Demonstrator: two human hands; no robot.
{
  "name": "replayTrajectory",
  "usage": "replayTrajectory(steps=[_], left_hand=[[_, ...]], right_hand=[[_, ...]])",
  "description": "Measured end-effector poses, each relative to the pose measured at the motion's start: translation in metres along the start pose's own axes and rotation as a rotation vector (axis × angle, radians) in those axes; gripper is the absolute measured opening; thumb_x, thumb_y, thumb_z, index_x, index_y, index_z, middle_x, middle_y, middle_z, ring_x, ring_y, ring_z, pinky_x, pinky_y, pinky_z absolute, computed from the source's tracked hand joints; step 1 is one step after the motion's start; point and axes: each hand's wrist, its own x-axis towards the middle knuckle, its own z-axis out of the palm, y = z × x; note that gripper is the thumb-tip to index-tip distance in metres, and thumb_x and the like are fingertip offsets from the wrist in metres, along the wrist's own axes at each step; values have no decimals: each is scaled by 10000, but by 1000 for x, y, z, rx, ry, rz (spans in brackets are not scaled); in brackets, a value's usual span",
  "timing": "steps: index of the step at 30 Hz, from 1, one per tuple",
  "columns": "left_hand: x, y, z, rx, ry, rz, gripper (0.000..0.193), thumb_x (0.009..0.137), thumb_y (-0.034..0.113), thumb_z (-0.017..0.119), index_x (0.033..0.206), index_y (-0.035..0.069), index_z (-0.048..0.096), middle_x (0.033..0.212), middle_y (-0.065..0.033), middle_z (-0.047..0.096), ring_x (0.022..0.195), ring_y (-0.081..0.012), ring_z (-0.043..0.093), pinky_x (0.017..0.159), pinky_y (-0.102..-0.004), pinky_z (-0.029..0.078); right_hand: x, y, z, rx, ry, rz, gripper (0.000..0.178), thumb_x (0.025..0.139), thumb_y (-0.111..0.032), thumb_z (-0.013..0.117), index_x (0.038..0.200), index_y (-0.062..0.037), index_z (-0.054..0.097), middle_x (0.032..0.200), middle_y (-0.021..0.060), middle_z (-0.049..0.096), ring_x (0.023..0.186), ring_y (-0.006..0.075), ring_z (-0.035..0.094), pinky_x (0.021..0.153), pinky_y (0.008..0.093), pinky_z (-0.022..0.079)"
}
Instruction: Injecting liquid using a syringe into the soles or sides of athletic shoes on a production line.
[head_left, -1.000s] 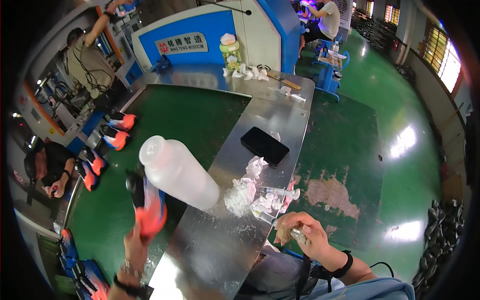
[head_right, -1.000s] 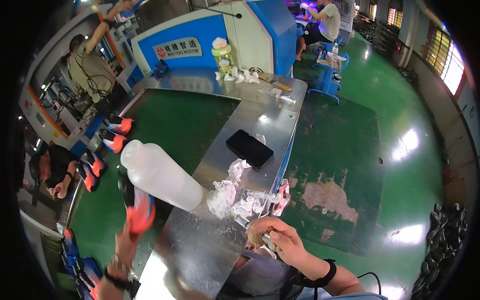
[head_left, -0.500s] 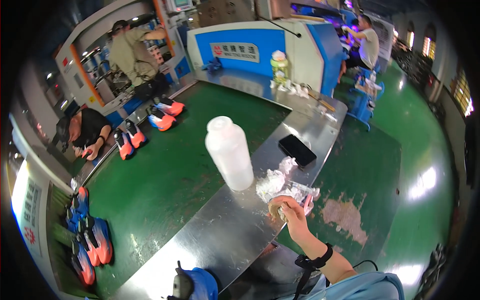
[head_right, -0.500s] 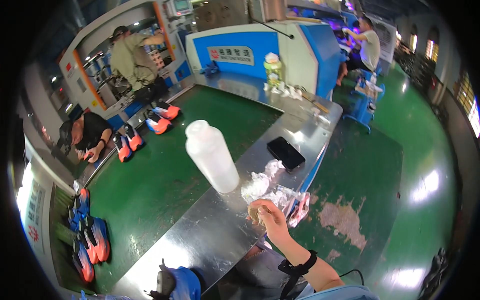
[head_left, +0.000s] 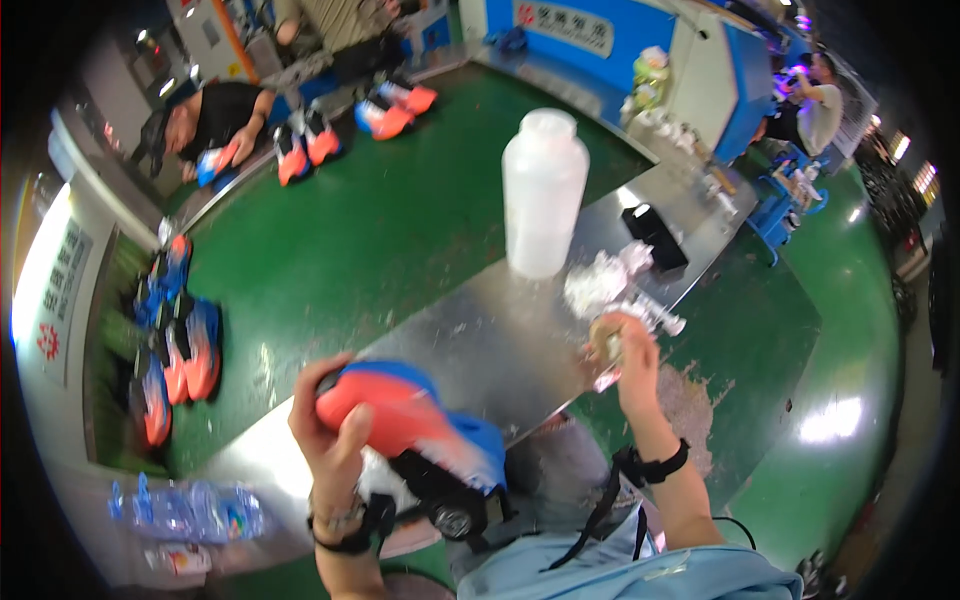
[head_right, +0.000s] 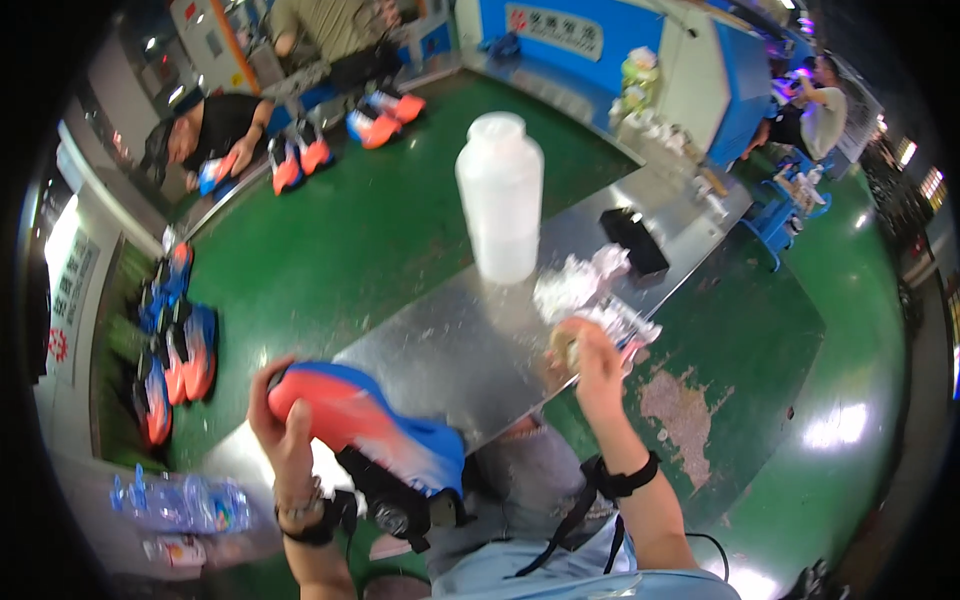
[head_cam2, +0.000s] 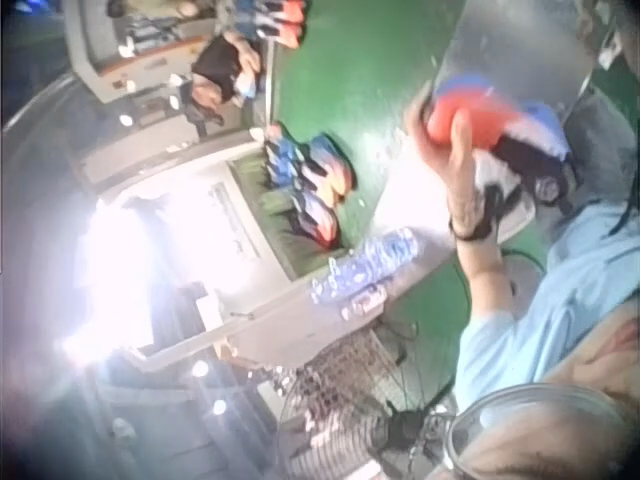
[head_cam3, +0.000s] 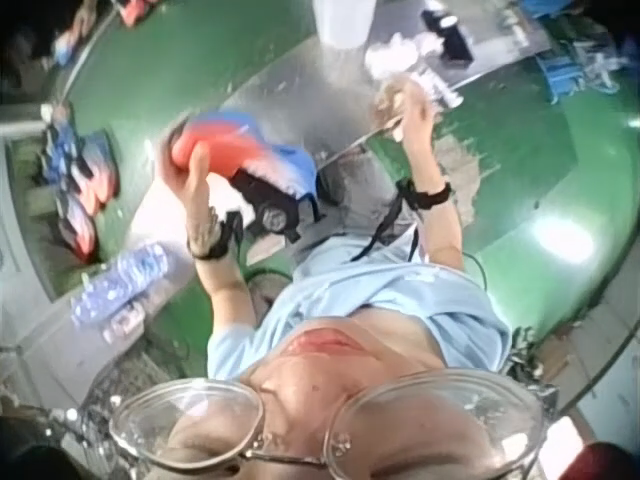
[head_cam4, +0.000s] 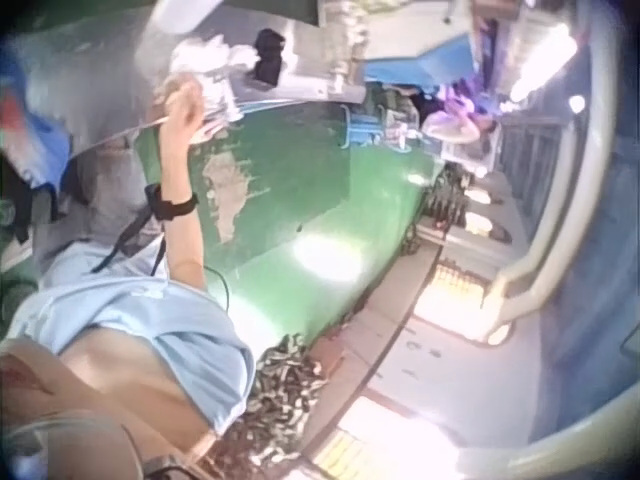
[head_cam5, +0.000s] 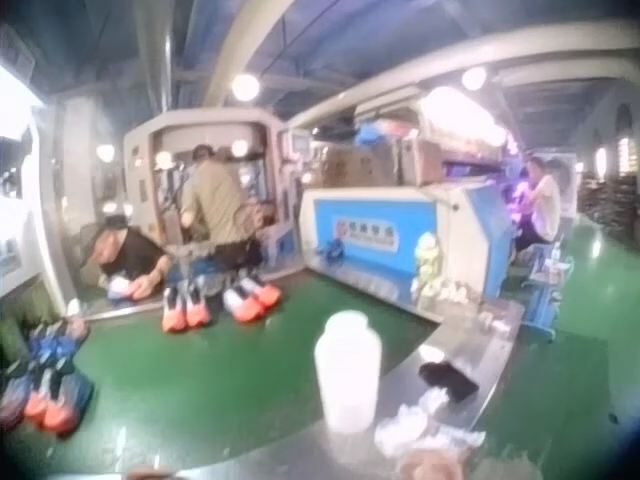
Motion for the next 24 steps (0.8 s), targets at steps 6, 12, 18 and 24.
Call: replayTrajectory(steps=[6, 12, 18, 24], left_hand=[[19, -2, 18, -96, -192, 209, 400, 695, 219, 662, 985, -32, 549, 885, -135, 619, 801, -193, 538, 742, -296, 424], [26, -5, 20, -131, -321, 373, 443, 657, 257, 722, 958, -30, 571, 850, -143, 641, 751, -215, 566, 708, -306, 440], [28, -5, 21, -134, -351, 425, 491, 625, 287, 765, 942, -39, 582, 850, -143, 642, 745, -223, 575, 688, -308, 446], [33, -9, 25, -38, -408, 568, 610, 724, 516, 639, 942, -40, 513, 774, -175, 608, 711, -212, 517, 626, -314, 417]], right_hand=[[-10, -67, 27, -148, -63, -276, 467, 923, -386, 278, 1044, 5, 503, 850, 173, 558, 587, 237, 559, 534, 294, 475], [-32, -133, 61, 666, -707, -133, 283, 913, -371, 397, 898, -110, 507, 804, 164, 484, 508, 268, 538, 395, 332, 465], [-32, -137, 78, 742, -784, -29, 331, 906, -381, 411, 739, -110, 497, 734, 178, 504, 379, 291, 497, 382, 339, 500], [-34, -129, 86, 740, -679, 21, 329, 910, -336, 423, 680, -116, 504, 697, 158, 500, 358, 293, 480, 376, 337, 496]])
